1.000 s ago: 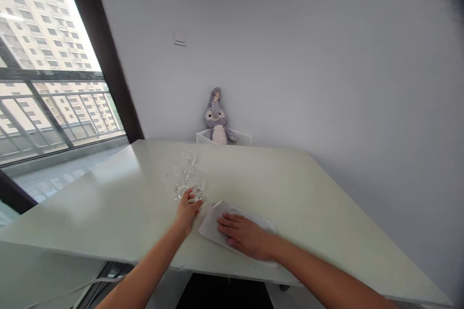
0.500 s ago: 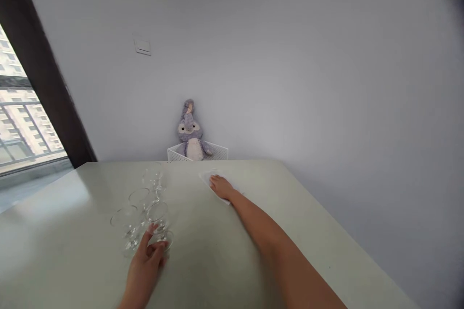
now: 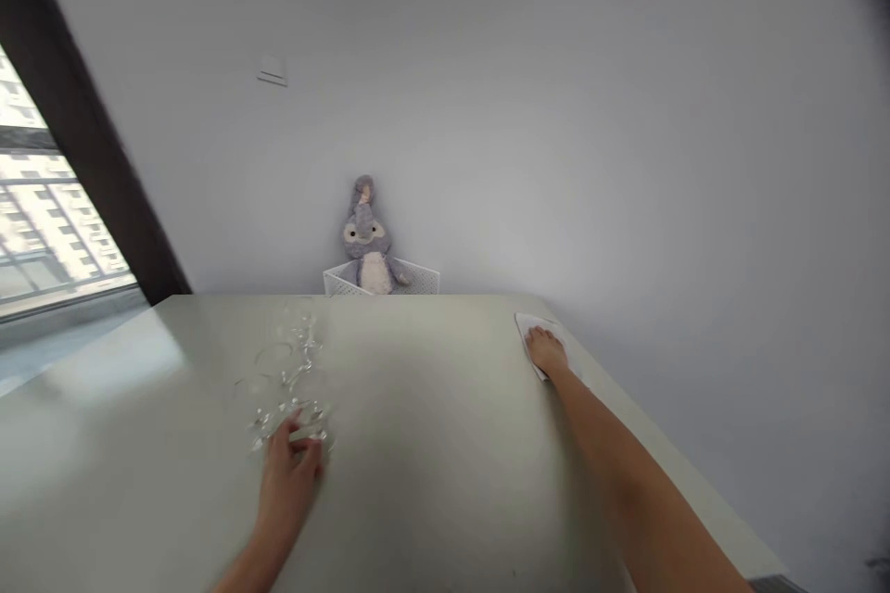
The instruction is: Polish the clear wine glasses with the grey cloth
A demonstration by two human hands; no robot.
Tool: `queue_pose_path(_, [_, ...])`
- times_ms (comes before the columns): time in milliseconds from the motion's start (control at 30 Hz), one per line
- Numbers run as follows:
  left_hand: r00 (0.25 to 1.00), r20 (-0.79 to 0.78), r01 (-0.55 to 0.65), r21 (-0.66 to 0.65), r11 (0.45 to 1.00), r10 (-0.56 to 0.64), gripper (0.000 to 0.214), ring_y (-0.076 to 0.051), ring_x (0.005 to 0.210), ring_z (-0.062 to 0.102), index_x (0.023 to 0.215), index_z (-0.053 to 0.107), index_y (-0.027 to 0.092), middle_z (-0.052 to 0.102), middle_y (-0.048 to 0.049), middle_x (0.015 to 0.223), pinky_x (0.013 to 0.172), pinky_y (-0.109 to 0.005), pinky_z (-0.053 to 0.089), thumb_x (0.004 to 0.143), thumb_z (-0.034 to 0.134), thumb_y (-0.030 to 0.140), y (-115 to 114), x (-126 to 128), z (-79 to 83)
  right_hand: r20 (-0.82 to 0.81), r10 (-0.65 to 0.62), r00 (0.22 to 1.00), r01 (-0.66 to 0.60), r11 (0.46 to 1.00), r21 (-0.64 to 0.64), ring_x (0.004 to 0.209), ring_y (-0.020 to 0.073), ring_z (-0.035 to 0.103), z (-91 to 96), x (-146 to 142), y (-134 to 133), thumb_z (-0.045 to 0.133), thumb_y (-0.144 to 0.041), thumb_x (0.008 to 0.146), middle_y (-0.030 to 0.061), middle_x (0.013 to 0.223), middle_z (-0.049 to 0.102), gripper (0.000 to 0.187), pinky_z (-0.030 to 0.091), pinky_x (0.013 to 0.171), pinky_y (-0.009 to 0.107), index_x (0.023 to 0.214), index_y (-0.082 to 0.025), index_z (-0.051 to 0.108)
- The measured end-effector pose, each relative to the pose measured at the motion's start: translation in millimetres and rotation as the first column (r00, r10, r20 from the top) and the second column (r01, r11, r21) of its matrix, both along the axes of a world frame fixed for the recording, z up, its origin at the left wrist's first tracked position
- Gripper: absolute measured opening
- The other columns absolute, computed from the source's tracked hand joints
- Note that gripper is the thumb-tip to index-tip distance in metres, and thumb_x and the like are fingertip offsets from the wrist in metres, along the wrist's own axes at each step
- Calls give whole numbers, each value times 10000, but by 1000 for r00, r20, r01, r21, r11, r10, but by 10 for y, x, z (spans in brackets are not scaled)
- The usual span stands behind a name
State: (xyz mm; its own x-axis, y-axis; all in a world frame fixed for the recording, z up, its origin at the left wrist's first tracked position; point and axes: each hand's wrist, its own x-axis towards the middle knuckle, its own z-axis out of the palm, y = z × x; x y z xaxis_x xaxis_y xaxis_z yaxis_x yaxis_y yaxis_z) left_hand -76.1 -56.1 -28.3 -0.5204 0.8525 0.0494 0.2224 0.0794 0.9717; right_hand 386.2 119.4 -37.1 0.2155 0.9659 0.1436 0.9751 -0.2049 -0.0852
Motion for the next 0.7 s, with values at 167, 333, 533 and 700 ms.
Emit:
queue_pose_path(167, [984, 177, -20, 119, 993, -2, 468, -78, 551, 454, 1078, 473, 221, 413, 33, 770, 488, -220, 442, 624, 562, 293, -135, 53, 48, 25, 85, 996, -85, 996, -18, 1233, 270, 321, -92, -190, -334, 269, -366, 896, 112, 1356, 381, 459, 289, 963, 430, 1272, -153, 423])
queue_pose_path(333, [846, 529, -4, 135, 991, -69, 455, -66, 524, 458, 1132, 423, 272, 445, 46, 709, 467, -193, 427, 698, 556, 301, -387, 175, 183, -7, 117, 993, -117, 992, 55, 1140, 299, 401, -127, -387, -576, 304, -247, 867, 117, 1247, 494, 386, 356, 870, 465, 1171, -192, 534])
queue_pose_path(533, [371, 911, 175, 123, 977, -181, 415, -145, 780, 623, 1144, 339, 269, 591, -106, 973, 649, -274, 514, 810, 449, 489, -247, 237, 431, -555, -30, 831, 157, 971, 182, 1072, 323, 461, -22, -669, -693, 384, -245, 796, 189, 1056, 585, 313, 356, 862, 488, 942, -143, 641])
queue_pose_path(700, [195, 957, 126, 194, 973, -216, 345, -205, 955, 598, 953, 421, 199, 571, -153, 1036, 677, -318, 542, 828, 388, 520, -62, 254, 482, -766, 2, 643, 287, 927, 243, 831, 248, 579, 14, -907, -664, 367, -263, 742, 124, 836, 636, 340, 459, 731, 374, 921, -118, 617])
